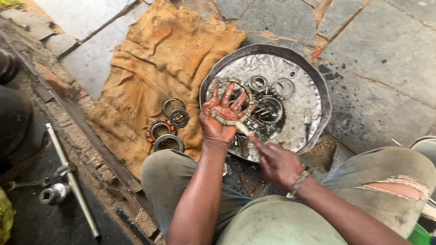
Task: The person picks up and cleans various small metal bearings and gear components from a metal tray using a small brush and their hands.
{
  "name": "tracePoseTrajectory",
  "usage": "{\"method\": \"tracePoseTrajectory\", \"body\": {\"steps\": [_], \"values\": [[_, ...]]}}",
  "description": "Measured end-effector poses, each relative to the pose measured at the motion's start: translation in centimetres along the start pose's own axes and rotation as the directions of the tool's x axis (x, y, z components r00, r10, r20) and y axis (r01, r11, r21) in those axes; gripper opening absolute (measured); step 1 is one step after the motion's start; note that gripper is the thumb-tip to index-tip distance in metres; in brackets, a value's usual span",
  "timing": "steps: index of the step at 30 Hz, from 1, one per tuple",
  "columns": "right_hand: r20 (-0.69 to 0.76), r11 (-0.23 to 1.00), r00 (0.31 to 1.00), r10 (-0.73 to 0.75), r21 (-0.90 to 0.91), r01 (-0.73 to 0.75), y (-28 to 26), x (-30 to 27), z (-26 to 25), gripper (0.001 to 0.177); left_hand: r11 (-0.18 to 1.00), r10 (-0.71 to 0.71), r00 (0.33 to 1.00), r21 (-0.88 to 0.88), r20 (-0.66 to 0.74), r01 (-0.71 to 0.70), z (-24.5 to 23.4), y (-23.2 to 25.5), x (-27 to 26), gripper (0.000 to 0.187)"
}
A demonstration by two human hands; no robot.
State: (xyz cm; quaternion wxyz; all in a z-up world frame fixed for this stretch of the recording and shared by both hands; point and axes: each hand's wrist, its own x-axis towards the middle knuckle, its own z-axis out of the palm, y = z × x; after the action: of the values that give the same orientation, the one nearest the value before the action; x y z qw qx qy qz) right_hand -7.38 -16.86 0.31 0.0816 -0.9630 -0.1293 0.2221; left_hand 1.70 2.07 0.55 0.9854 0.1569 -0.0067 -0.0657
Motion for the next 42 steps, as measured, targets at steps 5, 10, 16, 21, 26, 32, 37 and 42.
{"method": "tracePoseTrajectory", "body": {"steps": [5,10,16,21,26,32,37,42], "values": [[-0.238,0.999,0.971,0.035,-0.003,-0.036,2.9,2.4,-0.3,0.056,0.999,-0.036,0.999,0.009,0.029,0.036,-0.1,0.0,-0.3,0.083],[-0.212,0.999,0.977,-0.029,0.031,0.036,3.4,1.2,-0.7,0.06,0.994,-0.083,0.997,0.066,-0.011,0.083,0.0,0.0,-0.5,0.085],[-0.129,0.998,0.991,-0.026,-0.062,0.018,3.4,1.9,-0.6,0.064,0.994,-0.086,0.996,0.066,0.005,0.086,0.0,0.0,-0.4,0.087],[-0.519,0.982,0.838,-0.168,-0.01,0.191,6.0,2.2,-1.3,0.064,0.988,-0.129,0.991,0.085,0.023,0.127,-0.3,0.0,-0.6,0.083],[-0.284,0.98,0.944,-0.165,-0.153,0.126,5.8,2.2,-2.6,0.067,0.981,-0.17,0.983,0.106,0.066,0.163,-0.4,0.2,-0.5,0.085],[-0.441,0.982,0.881,-0.173,-0.141,0.122,6.4,3.9,-5.2,0.059,0.952,-0.292,0.942,0.142,0.165,0.27,-0.3,0.0,-1.0,0.094],[-0.369,0.999,0.929,0.024,0.039,-0.01,5.6,2.9,-4.6,0.053,0.954,-0.285,0.939,0.149,0.191,0.259,-0.1,-0.2,-1.2,0.097],[-0.485,0.989,0.873,-0.048,0.1,0.11,4.3,2.4,-4.3,0.042,0.954,-0.295,0.94,0.11,0.173,0.279,-0.3,-0.1,-0.9,0.092]]}}
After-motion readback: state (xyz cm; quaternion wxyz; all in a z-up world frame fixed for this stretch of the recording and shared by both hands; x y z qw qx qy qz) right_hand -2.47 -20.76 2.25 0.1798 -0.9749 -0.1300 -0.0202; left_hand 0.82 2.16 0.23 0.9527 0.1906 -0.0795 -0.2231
